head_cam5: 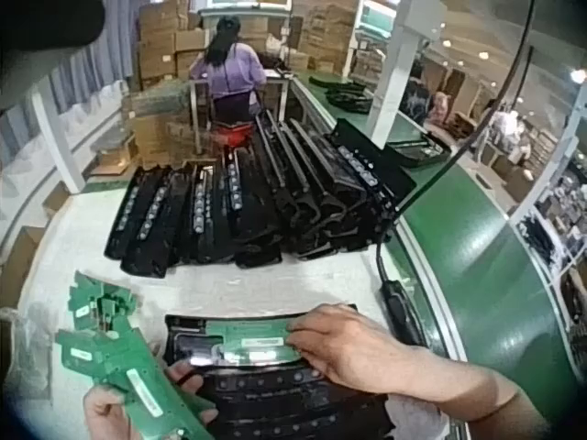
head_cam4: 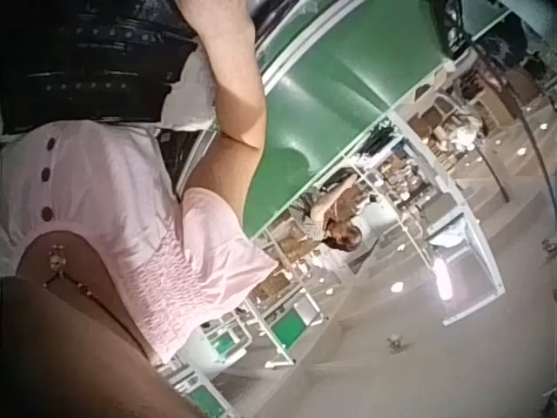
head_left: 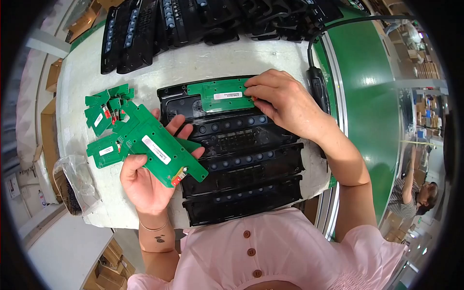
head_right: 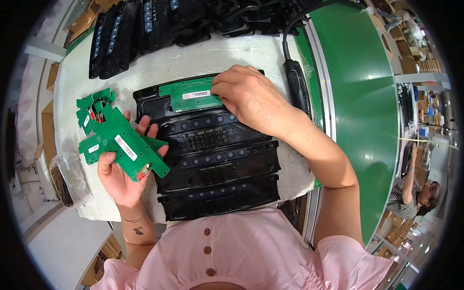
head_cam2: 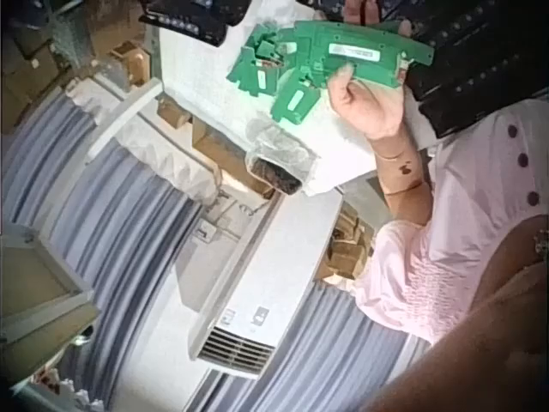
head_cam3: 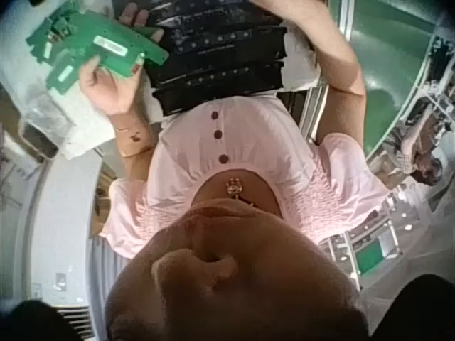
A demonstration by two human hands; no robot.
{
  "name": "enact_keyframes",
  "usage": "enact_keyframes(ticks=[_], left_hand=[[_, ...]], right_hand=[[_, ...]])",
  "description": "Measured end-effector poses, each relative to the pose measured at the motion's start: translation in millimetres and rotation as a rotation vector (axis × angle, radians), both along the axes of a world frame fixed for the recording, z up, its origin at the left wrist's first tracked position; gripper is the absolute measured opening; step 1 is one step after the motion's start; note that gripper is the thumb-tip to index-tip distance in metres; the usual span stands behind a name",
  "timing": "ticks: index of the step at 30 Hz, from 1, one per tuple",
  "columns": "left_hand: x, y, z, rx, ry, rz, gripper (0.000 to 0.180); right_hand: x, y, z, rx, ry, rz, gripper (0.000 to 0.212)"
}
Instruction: Assemble electronic components by placing circuit boards into plastic housings and securing them with screws using an electric screwdriver.
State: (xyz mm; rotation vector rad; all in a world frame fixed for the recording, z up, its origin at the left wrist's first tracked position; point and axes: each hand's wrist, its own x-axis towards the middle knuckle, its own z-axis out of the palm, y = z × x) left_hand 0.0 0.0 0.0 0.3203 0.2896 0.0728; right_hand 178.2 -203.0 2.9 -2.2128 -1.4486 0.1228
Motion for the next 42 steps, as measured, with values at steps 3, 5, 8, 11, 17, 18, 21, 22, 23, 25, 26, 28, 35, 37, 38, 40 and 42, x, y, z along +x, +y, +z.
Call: enact_keyframes(ticks=[3, 5, 8, 11, 17, 18, 21, 22, 23, 25, 26, 28, 35, 37, 38, 40, 42], left_hand=[[-1, 0, 0, -0.036, -0.012, -0.016, 0.068], [0, -1, -3, -0.039, -0.025, -0.008, 0.068], [0, -1, -7, -0.047, -0.026, -0.009, 0.067], [2, -1, -6, -0.041, -0.02, -0.016, 0.067], [0, 2, -7, -0.041, -0.045, -0.026, 0.066], [0, 3, -8, -0.042, -0.043, -0.027, 0.066], [0, 4, -8, -0.034, -0.055, -0.034, 0.066], [0, 3, -8, -0.034, -0.056, -0.033, 0.066], [0, 3, -8, -0.034, -0.057, -0.032, 0.065], [1, -3, -3, -0.013, -0.024, 0.006, 0.064], [2, -7, 0, 0.005, 0.009, 0.042, 0.063], [4, -15, -1, 0.095, 0.004, 0.057, 0.061], [3, -37, -1, 0.371, -0.006, 0.118, 0.059], [-1, -36, -2, 0.387, 0.013, 0.142, 0.059], [-5, -30, -4, 0.273, -0.037, 0.149, 0.057], [-11, -20, -2, 0.117, -0.101, 0.184, 0.054], [-7, -10, 4, 0.187, 0.01, 0.241, 0.051]], right_hand=[[-1, -1, 0, 0.028, 0.023, -0.014, 0.02], [3, -2, -2, 0.039, 0.017, 0.005, 0.02], [3, -4, -4, 0.038, 0.025, -0.003, 0.021], [1, -4, -6, 0.058, 0.029, -0.022, 0.018], [-1, -1, -8, 0.089, 0.024, -0.037, 0.019], [-3, 0, -6, 0.088, 0.025, -0.039, 0.019], [-11, 7, -2, 0.15, -0.053, -0.012, 0.018], [-13, 9, -2, 0.118, -0.09, 0.034, 0.022], [-16, 10, -2, 0.087, -0.126, 0.081, 0.026], [-23, 15, 1, 0.096, -0.182, 0.107, 0.025], [-30, 18, 9, 0.125, -0.059, 0.075, 0.025], [-43, 28, 24, 0.188, 0.148, 0.023, 0.026], [-89, 55, 32, 0.069, 0.336, -0.018, 0.033], [-85, 52, 41, 0.033, 0.38, -0.027, 0.033], [-80, 48, 48, 0.127, 0.4, -0.055, 0.033], [-64, 40, 47, 0.369, 0.232, -0.048, 0.036], [-57, 20, 51, 0.249, 0.208, -0.142, 0.033]])
